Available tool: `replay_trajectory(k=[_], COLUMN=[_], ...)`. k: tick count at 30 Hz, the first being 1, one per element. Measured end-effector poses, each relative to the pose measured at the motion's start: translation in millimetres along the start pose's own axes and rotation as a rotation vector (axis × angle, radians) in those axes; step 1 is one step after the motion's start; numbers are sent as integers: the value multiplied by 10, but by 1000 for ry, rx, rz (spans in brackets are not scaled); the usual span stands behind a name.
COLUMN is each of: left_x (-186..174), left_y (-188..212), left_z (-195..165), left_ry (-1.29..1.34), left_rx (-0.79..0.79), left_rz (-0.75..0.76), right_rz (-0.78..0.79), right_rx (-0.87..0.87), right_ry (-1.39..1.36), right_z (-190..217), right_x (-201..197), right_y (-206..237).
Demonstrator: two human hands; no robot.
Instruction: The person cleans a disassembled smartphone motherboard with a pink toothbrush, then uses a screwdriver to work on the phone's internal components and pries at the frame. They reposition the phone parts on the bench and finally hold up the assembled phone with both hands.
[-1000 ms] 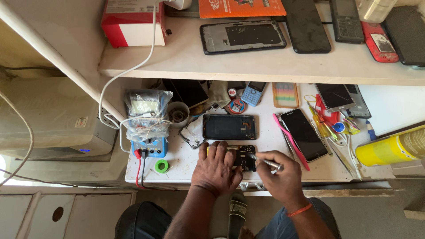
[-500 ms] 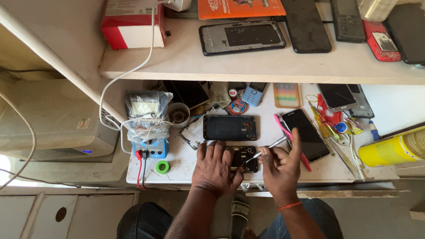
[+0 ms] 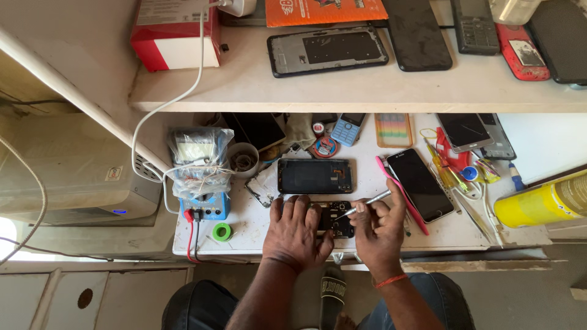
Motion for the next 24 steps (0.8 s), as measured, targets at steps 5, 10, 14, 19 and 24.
replay_trajectory(k=[5, 10, 14, 19, 24], left_x=[-17, -15, -13, -18, -22], left_y=[-2, -1, -1, -1, -12], left_z=[-10, -5, -7, -8, -15], left_ry=[-20, -7, -9, 2, -5], left_rx=[10, 12, 12, 17, 3], left_rz=[-25, -22, -29, -36, 2], right_rz=[23, 22, 23, 29, 30], right_rx=[-21, -27, -31, -54, -62], right_ry=[22, 54, 68, 83, 91], right_z=[6, -11, -26, -28, -15], right_x=[14, 19, 22, 25, 23], right_y=[-5, 3, 10, 11, 15])
Point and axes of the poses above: each hand's wrist, its own y-axis away from the middle knuckle, its own x-axis out of the palm, z = x × y, the point moved 4 cm from there along -y, towards the middle knuckle, and after that the axes turned 9 degrees about z, right-handed, at the moved point
